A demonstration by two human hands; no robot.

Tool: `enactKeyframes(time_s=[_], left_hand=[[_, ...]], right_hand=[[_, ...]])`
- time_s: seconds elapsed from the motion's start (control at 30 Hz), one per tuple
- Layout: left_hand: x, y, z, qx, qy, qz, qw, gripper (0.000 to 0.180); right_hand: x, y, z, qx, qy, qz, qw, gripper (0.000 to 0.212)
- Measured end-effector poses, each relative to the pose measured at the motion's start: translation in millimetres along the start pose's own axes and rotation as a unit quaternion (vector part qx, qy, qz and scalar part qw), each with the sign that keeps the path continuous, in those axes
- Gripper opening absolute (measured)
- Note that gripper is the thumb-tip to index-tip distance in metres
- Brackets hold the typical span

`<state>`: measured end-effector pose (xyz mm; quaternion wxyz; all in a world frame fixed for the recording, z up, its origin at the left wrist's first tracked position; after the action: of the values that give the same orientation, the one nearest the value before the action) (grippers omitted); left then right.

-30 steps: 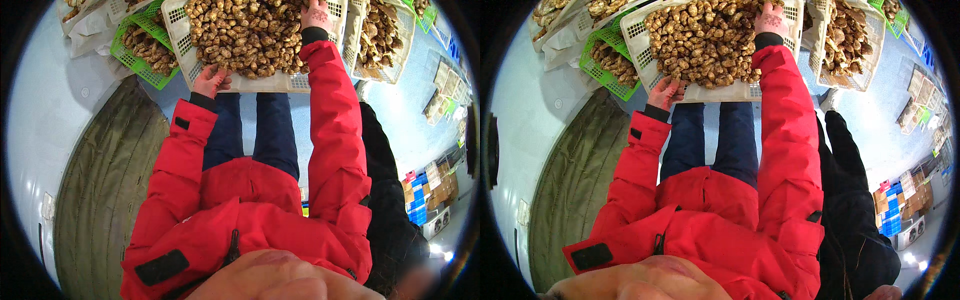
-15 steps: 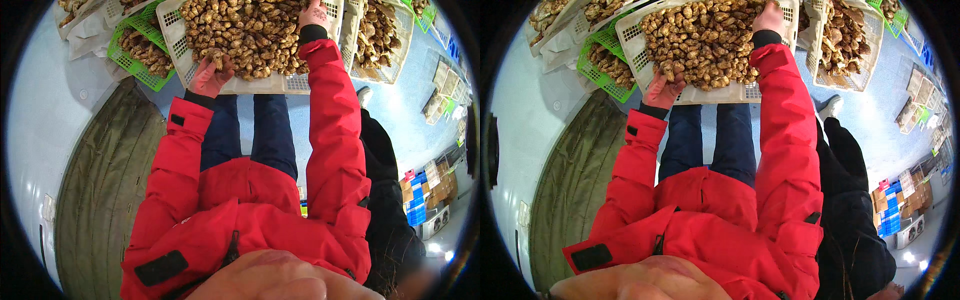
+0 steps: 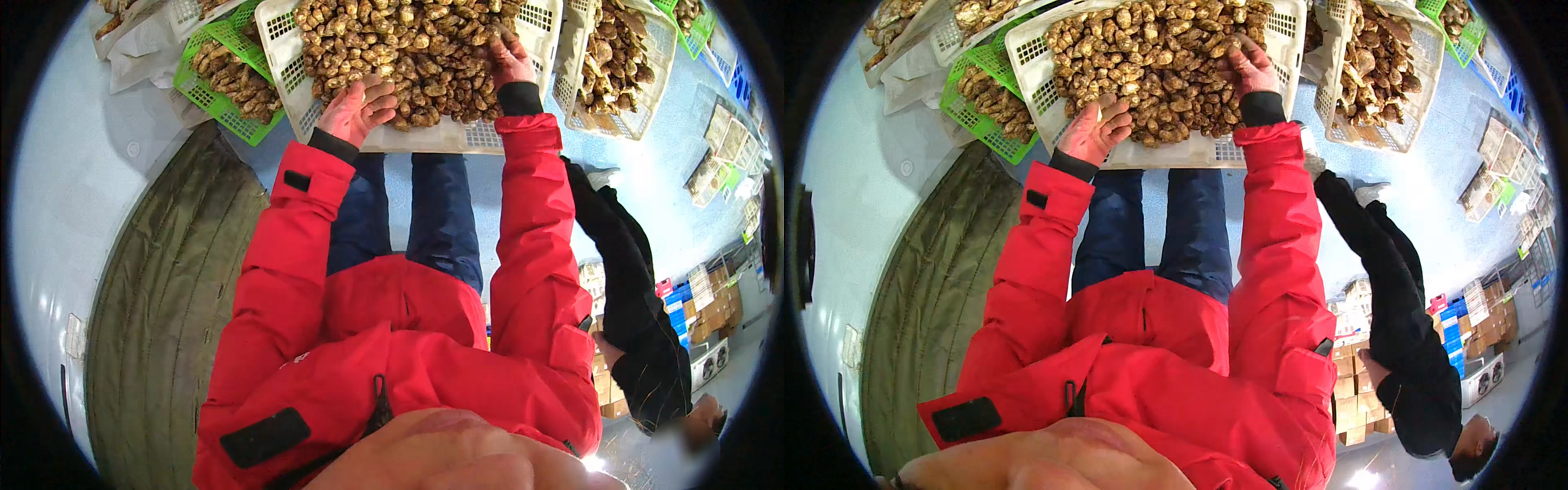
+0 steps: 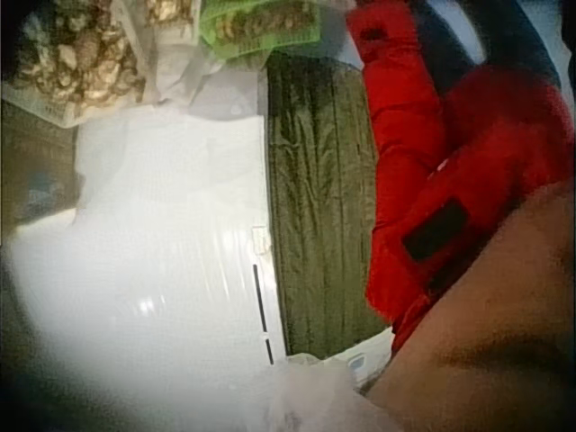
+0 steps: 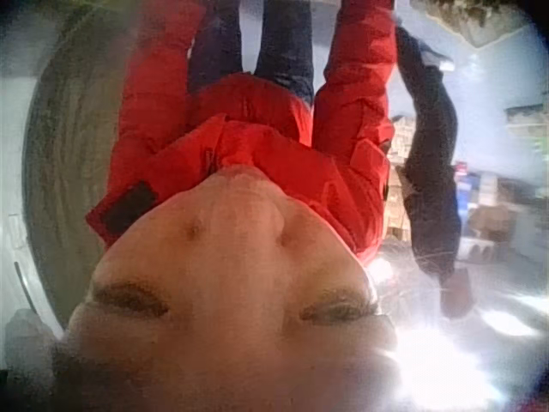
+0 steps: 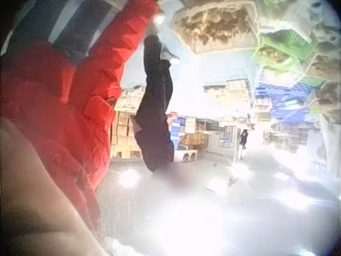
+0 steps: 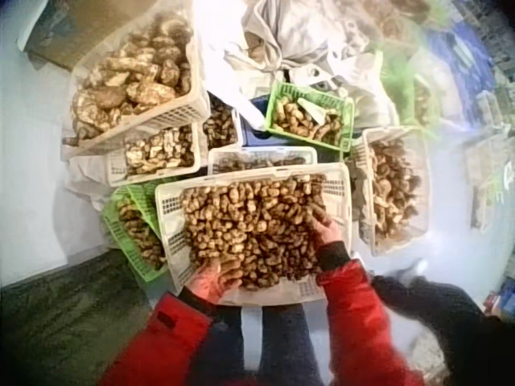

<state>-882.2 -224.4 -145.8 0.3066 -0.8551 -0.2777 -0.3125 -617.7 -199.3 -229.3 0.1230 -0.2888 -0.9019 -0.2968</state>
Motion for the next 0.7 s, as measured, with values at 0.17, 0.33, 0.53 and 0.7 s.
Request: enactKeyframes(time_s=[0.17,0.33,0.53,0.7], left_hand=[[11,1,8,0.013,0.004,-0.004,1.0,0.039],[10,6,15,0.014,-0.015,0.031,0.999,0.037],[2,13,9,-0.011,-0.045,0.053,0.998,0.036],[-20,11,2,-0.036,-0.085,0.102,0.99,0.033]], right_hand=[[28,-12,-21,-0.022,0.1,0.12,0.987,0.045],[69,-5,-46,0.006,0.184,0.198,0.963,0.05],[80,-26,-46,0.043,0.149,-0.025,0.988,0.05],[57,-1,-43,-0.118,-0.118,-0.413,0.895,0.034]])
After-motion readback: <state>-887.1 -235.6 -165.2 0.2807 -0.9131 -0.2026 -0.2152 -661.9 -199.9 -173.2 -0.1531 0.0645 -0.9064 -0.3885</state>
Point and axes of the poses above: each hand's wrist, its own z-axis towards the middle knuckle, its own x-axis out of the palm, y = z × x, the point moved 6 cm from there along z, towards the middle knuckle, and after that the axes turned 12 degrees about x, right-handed, at the moved point
